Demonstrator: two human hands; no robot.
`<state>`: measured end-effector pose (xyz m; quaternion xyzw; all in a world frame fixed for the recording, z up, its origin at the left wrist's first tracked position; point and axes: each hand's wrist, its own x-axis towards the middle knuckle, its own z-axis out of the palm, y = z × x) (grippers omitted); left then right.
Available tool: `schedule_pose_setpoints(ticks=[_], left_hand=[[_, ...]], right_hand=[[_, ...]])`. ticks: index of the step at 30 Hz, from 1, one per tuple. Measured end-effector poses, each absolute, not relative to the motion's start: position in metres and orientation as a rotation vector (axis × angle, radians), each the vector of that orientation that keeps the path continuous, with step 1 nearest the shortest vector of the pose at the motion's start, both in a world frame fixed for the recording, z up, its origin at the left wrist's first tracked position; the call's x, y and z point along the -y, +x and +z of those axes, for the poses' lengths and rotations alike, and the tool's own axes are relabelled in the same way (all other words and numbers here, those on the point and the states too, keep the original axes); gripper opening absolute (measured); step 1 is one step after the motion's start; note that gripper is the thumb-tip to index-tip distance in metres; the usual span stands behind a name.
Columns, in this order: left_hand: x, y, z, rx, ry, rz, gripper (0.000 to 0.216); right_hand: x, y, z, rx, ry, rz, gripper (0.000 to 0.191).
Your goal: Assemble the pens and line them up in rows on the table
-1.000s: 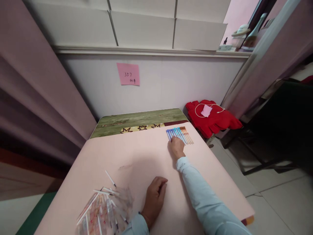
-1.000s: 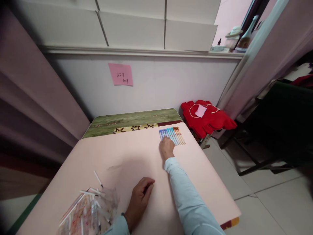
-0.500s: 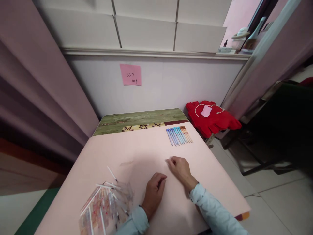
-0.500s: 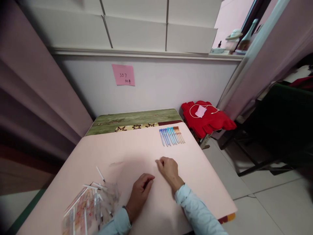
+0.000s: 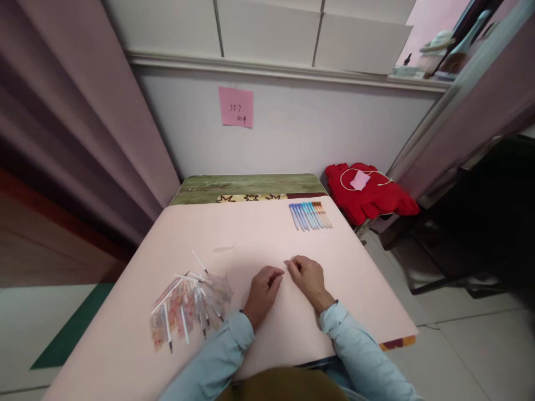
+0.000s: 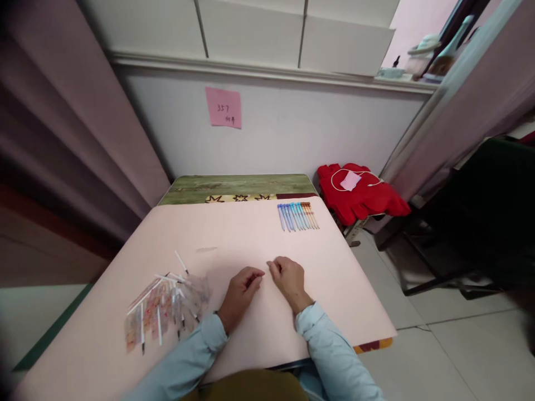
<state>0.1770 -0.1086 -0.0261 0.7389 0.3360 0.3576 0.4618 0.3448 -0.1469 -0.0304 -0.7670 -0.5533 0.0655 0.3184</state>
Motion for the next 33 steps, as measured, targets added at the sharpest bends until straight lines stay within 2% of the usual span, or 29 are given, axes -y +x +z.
schedule_pose_setpoints(ticks=[9, 20, 27, 33], left_hand=[[0.118, 0.179, -0.031, -0.869, 1.872, 0.962, 0.015], [0.172, 0.141, -0.007, -0.895, 1.985, 1.029, 0.013], [0.132, 0.069, 0.012, -1.308, 1.809, 1.238, 0.011], [0.112, 0.009, 0.013, -1.627, 1.638, 1.368, 0.022]], right_hand=[[0.157, 0.349, -0.033, 1.428, -1.948, 0.230, 0.040], [0.163, 0.350, -0.035, 1.451, -1.967, 0.223, 0.041], [0.164, 0.350, -0.033, 1.449, -1.967, 0.231, 0.041], [0.166, 0.350, -0.030, 1.437, -1.947, 0.265, 0.041]])
